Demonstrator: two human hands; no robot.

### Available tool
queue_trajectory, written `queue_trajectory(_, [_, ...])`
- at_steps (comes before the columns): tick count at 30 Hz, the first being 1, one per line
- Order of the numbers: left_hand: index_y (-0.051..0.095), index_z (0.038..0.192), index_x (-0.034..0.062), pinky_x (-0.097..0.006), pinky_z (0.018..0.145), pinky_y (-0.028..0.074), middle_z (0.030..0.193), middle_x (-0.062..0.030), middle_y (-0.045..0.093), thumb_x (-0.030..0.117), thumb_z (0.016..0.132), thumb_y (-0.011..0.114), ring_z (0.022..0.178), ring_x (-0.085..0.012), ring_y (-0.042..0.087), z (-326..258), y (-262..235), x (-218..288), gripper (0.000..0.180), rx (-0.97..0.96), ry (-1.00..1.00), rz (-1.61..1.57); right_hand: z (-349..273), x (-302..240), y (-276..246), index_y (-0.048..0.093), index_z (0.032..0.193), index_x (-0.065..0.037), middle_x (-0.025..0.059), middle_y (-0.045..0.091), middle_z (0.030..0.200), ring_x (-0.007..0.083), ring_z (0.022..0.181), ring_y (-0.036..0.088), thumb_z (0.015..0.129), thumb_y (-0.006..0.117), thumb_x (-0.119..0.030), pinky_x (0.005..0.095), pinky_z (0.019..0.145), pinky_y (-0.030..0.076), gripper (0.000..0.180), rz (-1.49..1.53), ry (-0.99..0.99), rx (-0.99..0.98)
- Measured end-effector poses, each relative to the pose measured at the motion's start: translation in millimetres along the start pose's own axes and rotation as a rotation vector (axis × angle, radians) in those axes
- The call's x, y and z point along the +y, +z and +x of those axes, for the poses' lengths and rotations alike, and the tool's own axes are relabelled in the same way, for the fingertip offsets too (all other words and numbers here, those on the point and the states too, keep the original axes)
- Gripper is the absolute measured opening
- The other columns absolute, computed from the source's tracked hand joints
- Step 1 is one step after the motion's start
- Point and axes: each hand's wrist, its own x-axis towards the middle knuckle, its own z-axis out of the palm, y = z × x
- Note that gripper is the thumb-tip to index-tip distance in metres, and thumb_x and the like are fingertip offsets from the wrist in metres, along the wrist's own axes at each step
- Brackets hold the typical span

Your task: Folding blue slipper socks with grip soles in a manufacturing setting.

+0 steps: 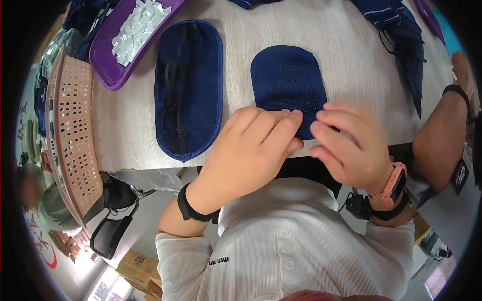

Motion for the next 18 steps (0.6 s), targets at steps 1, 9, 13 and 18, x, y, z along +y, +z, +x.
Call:
queue_trajectory(1, [0.059, 0.097, 0.0046, -0.032, 0.068, 0.041, 0.09, -0.005, 0.06, 0.016, 0.068, 0.067, 0.077, -0.022, 0.053, 0, -1, 0, 0.033, -0.013, -0.011, -0.021, -4, 1, 5, 0.062, 0.087, -0.004, 0.0068, 0.056, 0.091, 0.0238, 0.083, 0.056, 0.066, 0.063, -0.007, 0.0328, 0.071, 0.048, 0.021, -0.003, -0.048, 0.003])
queue_trajectory(9, [0.058, 0.098, 0.003, -0.033, 0.067, 0.041, 0.088, -0.0064, 0.06, 0.016, 0.072, 0.064, 0.074, -0.0231, 0.053, 0, -12, 7, 0.029, -0.165, -0.107, -0.087, -4, 2, 8, 0.061, 0.09, -0.005, 0.0065, 0.055, 0.09, 0.0234, 0.079, 0.054, 0.065, 0.062, -0.003, 0.031, 0.067, 0.046, 0.025, 0.131, -0.05, -0.051])
queue_trajectory(13, [0.058, 0.097, 0.0035, -0.031, 0.064, 0.041, 0.086, -0.0059, 0.056, 0.016, 0.073, 0.064, 0.072, -0.0216, 0.05, 0, -2, 7, 0.028, -0.099, -0.082, 0.026, 4, 4, 6, 0.06, 0.089, -0.005, 0.0071, 0.056, 0.089, 0.0259, 0.073, 0.052, 0.069, 0.058, -0.001, 0.0326, 0.064, 0.044, 0.02, 0.301, 0.129, -0.098])
queue_trajectory(18, [0.059, 0.095, 0.0048, -0.031, 0.066, 0.042, 0.09, -0.0044, 0.059, 0.016, 0.073, 0.065, 0.079, -0.0215, 0.053, -1, 7, 5, 0.026, 0.107, -0.009, 0.128, 10, 8, 6, 0.06, 0.089, -0.005, 0.0073, 0.057, 0.086, 0.0268, 0.074, 0.052, 0.073, 0.057, -0.002, 0.0338, 0.066, 0.043, 0.017, 0.374, 0.226, -0.117])
